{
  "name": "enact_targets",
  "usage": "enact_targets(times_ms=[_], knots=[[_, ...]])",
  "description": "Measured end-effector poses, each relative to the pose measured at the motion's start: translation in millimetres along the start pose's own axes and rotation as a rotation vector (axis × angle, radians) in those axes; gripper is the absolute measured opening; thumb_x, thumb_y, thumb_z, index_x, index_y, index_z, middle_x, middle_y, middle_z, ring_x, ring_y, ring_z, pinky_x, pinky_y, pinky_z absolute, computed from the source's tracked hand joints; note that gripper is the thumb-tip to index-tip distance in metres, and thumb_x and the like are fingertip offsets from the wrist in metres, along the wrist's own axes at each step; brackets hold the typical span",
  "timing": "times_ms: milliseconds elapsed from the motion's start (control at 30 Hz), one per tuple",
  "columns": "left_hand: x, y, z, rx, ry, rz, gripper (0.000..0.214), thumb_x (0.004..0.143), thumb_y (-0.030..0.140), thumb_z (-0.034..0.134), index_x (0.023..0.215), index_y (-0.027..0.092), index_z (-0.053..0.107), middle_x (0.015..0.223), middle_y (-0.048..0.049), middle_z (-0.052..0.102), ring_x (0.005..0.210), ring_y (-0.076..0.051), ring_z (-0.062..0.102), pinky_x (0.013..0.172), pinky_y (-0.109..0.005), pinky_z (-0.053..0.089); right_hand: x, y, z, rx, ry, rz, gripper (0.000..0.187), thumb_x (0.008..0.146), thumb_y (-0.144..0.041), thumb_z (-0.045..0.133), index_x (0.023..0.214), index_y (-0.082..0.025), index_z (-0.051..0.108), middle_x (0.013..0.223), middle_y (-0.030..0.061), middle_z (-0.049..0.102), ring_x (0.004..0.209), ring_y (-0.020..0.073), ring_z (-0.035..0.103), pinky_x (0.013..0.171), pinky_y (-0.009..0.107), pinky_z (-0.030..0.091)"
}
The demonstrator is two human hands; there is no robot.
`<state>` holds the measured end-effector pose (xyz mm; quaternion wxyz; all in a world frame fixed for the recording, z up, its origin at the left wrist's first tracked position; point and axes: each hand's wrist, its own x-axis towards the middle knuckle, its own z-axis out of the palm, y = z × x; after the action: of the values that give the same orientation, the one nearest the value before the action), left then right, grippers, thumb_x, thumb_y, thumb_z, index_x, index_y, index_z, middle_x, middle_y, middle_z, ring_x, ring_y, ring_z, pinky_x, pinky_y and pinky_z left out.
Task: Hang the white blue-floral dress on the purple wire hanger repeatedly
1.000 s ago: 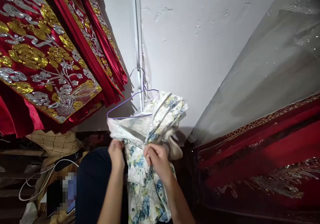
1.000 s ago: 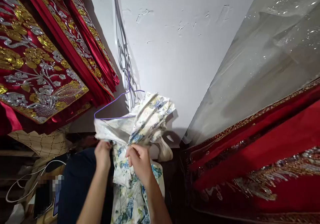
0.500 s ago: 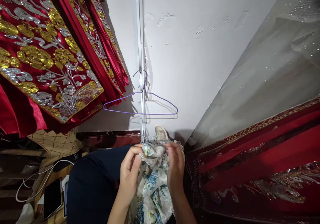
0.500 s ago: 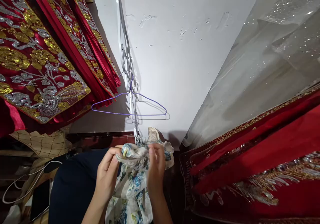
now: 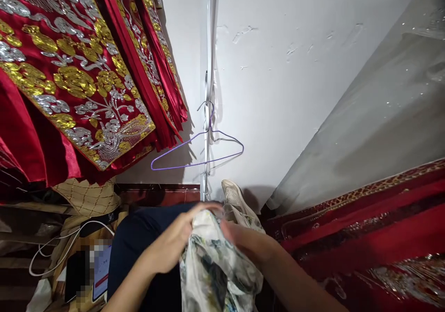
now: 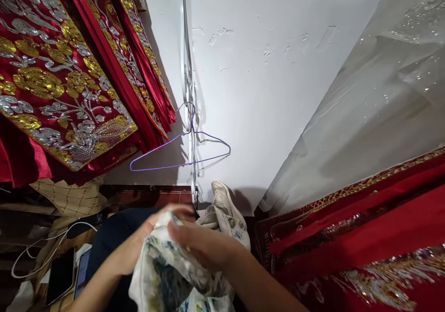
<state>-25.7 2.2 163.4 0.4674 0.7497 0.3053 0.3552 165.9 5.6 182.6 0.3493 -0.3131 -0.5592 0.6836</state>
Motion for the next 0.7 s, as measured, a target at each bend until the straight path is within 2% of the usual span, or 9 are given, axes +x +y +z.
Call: enact_targets(times_ms=[67, 133, 200, 300, 400, 467, 500, 600, 700], knots=[[-6, -17, 5.7, 0.154, -0.147, -0.064, 0.055, 0.097, 0.063, 0.033, 0.113, 0.025, 0.07, 0.106, -0.0098, 0.073, 0.104, -0.028, 0.065, 0.1, -0.038, 0.048, -4, -18, -9, 0.039, -0.189, 0.203, 0.042, 0.064, -0.058, 0.078, 0.063, -0.017, 0.069, 0.054, 0.0018, 0.061, 0.046, 0.0144, 0.055, 0.046, 0.026, 0.047], [-16, -34, 0.5, 0.359, -0.171, -0.127, 0.04, 0.096, 0.053, 0.046, 0.091, 0.023, 0.072, 0.09, -0.008, 0.072, 0.093, -0.026, 0.065, 0.093, -0.035, 0.048, -10, -38, -24, 0.002, -0.18, 0.29, 0.026, 0.057, -0.036, 0.084, 0.07, -0.016, 0.072, 0.062, 0.003, 0.068, 0.048, 0.0148, 0.059, 0.045, 0.026, 0.048], [-25, -48, -20.6, 0.571, -0.119, -0.229, 0.031, 0.095, 0.044, 0.05, 0.083, 0.022, 0.069, 0.083, -0.0078, 0.07, 0.087, -0.026, 0.064, 0.085, -0.034, 0.048, -10, -56, -45, -0.091, -0.028, 0.181, 0.019, 0.058, -0.026, 0.081, 0.072, -0.016, 0.074, 0.063, 0.0044, 0.069, 0.048, 0.0178, 0.062, 0.042, 0.026, 0.047], [-34, -52, -69.1, 0.782, -0.011, -0.393, 0.022, 0.094, 0.035, 0.049, 0.099, 0.023, 0.066, 0.088, -0.0069, 0.071, 0.084, -0.026, 0.064, 0.075, -0.031, 0.045, 15, -64, -76, -0.401, 0.272, -0.137, 0.005, 0.067, -0.02, 0.071, 0.066, -0.016, 0.073, 0.058, 0.0041, 0.067, 0.049, 0.0178, 0.062, 0.042, 0.025, 0.044], [-36, -35, -105.6, 0.858, 0.109, -0.475, 0.021, 0.095, 0.036, 0.048, 0.111, 0.027, 0.059, 0.081, -0.0006, 0.068, 0.073, -0.023, 0.062, 0.067, -0.027, 0.04, 67, -36, -99, -0.583, 0.563, -0.415, 0.026, 0.071, -0.014, 0.064, 0.092, -0.016, 0.077, 0.095, 0.008, 0.076, 0.087, 0.0238, 0.071, 0.071, 0.031, 0.056], [-37, -19, -113.1, 0.837, 0.153, -0.451, 0.019, 0.095, 0.039, 0.049, 0.108, 0.027, 0.057, 0.079, 0.0023, 0.065, 0.069, -0.02, 0.059, 0.066, -0.025, 0.039, 101, -4, -107, -0.585, 0.52, -0.41, 0.041, 0.073, -0.017, 0.065, 0.113, -0.018, 0.074, 0.12, 0.009, 0.072, 0.115, 0.027, 0.064, 0.096, 0.038, 0.051], [-38, -11, -112.4, 0.805, 0.154, -0.422, 0.019, 0.096, 0.041, 0.05, 0.102, 0.025, 0.058, 0.079, 0.0026, 0.064, 0.069, -0.019, 0.058, 0.066, -0.025, 0.039, 114, 12, -110, -0.582, 0.492, -0.372, 0.042, 0.074, -0.018, 0.065, 0.115, -0.018, 0.073, 0.122, 0.0084, 0.071, 0.119, 0.0268, 0.062, 0.103, 0.04, 0.047], [-41, 4, -103.7, 0.673, 0.061, -0.378, 0.035, 0.098, 0.047, 0.045, 0.08, 0.021, 0.058, 0.076, 0.0015, 0.059, 0.07, -0.017, 0.054, 0.064, -0.023, 0.037, 129, 49, -114, -0.566, 0.461, -0.324, 0.034, 0.079, -0.02, 0.059, 0.109, -0.018, 0.076, 0.11, 0.0081, 0.075, 0.11, 0.0249, 0.066, 0.101, 0.039, 0.047], [-45, -1, -104.5, 0.662, -0.061, -0.462, 0.043, 0.098, 0.049, 0.043, 0.07, 0.02, 0.056, 0.069, 0.0007, 0.057, 0.064, -0.016, 0.051, 0.057, -0.023, 0.035, 112, 61, -121, -0.598, 0.518, -0.349, 0.029, 0.082, -0.022, 0.054, 0.1, -0.018, 0.076, 0.096, 0.005, 0.076, 0.094, 0.0219, 0.067, 0.088, 0.033, 0.05]])
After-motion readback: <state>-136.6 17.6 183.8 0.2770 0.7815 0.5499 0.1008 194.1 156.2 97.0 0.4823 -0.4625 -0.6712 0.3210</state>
